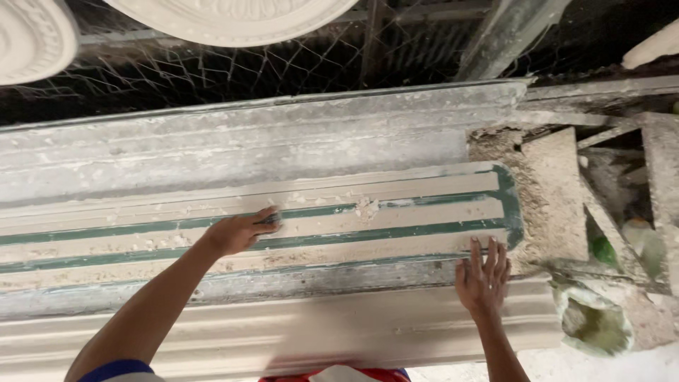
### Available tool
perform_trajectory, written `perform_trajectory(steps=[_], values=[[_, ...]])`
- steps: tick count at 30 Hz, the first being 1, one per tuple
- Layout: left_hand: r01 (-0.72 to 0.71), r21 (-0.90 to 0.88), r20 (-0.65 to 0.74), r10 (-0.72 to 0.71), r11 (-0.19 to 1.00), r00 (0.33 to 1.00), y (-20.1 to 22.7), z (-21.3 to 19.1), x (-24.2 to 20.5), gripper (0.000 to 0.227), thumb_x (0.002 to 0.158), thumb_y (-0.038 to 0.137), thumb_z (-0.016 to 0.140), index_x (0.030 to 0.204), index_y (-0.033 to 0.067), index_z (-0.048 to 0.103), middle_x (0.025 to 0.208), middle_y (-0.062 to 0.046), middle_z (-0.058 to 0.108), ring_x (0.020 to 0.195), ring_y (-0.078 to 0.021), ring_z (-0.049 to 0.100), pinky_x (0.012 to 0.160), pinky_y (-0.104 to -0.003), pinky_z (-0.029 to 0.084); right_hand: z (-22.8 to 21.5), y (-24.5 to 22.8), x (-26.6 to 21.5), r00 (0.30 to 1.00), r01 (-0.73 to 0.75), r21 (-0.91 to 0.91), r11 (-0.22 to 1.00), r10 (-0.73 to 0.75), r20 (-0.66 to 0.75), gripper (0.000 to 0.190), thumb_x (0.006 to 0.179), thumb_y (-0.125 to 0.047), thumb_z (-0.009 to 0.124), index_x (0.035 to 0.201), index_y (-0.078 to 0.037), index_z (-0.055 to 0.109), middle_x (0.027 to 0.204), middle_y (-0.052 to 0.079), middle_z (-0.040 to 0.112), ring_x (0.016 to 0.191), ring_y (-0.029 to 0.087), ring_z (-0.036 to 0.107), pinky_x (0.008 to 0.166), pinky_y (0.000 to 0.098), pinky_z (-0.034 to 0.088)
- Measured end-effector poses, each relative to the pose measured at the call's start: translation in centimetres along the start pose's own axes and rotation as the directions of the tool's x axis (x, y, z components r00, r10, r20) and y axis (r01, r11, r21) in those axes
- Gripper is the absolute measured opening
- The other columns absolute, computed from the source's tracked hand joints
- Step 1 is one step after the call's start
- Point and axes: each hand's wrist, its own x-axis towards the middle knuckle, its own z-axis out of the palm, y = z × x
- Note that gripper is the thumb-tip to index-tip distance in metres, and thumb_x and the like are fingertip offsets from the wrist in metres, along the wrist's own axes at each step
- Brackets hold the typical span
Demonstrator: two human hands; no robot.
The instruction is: The person scrapes a white powdery residue from the surface of a long, rectangular mold using a small metal scraper. The person repeatedly scrapes along the length of the mold, removing the residue.
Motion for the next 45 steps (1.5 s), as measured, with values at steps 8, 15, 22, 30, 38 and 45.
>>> perform_trajectory(steps=[8,15,22,30,38,45], values=[[-0.207,0.122,0.023,0.206,0.971,0.978,17.3,3.0,20.7,0.062,0.093,-0.004,0.055,0.138,0.0380,0.060,0.168,0.008,0.030,0.099,-0.0181,0.071,0.066,-0.029,0.060,0.2,-0.3,-0.3,1.000,-0.016,0.005,1.000,0.016,0.022,0.063,0.101,-0.048,0.045,0.157,-0.020,0.042,0.167,0.020,0.028,0.153,0.044,0.023,0.120,0.0657,0.022],[0.006,0.069,0.183,-0.019,0.998,0.983,8.9,-0.2,10.0,0.073,0.090,-0.007,0.051,0.141,0.0454,0.053,0.169,0.019,0.020,0.110,-0.0177,0.065,0.065,-0.030,0.064,-0.2,-0.8,-1.1,0.999,-0.034,0.042,0.999,0.035,-0.025,0.061,0.102,-0.048,0.045,0.156,-0.021,0.044,0.165,0.019,0.032,0.154,0.045,0.024,0.121,0.0666,0.023],[0.005,0.038,0.180,-0.012,0.999,0.984,11.9,1.4,14.2,0.046,0.106,0.020,0.047,0.142,0.0480,0.053,0.167,0.015,0.023,0.087,-0.0171,0.072,0.076,-0.029,0.060,-1.0,-1.0,-0.5,1.000,0.004,0.033,0.999,-0.004,-0.022,0.062,0.099,-0.041,0.051,0.156,-0.018,0.044,0.163,0.022,0.034,0.152,0.046,0.026,0.119,0.0678,0.025],[-0.051,0.138,0.092,0.039,0.989,0.995,10.9,-0.2,12.2,0.041,0.106,0.027,0.046,0.135,0.0526,0.060,0.163,0.016,0.032,0.077,-0.0125,0.068,0.067,-0.028,0.059,-0.2,-0.5,-1.2,0.999,0.007,0.077,0.997,-0.003,-0.051,0.059,0.103,-0.040,0.050,0.158,-0.019,0.045,0.167,0.019,0.031,0.155,0.045,0.025,0.121,0.0662,0.027],[0.171,0.122,0.236,-0.196,0.978,0.952,12.9,0.0,12.9,0.046,0.108,0.035,0.046,0.153,0.0452,0.041,0.144,-0.003,0.049,0.073,-0.0223,0.071,0.069,-0.034,0.062,0.4,0.1,-0.7,1.000,0.015,-0.014,1.000,-0.015,0.004,0.064,0.104,-0.052,0.038,0.159,-0.019,0.039,0.166,0.021,0.030,0.155,0.044,0.022,0.119,0.0666,0.025],[-0.013,0.185,0.192,-0.023,0.983,0.981,11.3,0.1,12.7,0.059,0.099,0.005,0.045,0.139,0.0472,0.057,0.166,0.013,0.025,0.111,-0.0229,0.066,0.074,-0.033,0.065,-0.5,-0.6,-1.0,0.998,-0.043,0.034,0.999,0.042,0.038,0.063,0.102,-0.049,0.041,0.158,-0.021,0.041,0.167,0.019,0.031,0.156,0.043,0.022,0.118,0.0633,0.029]])
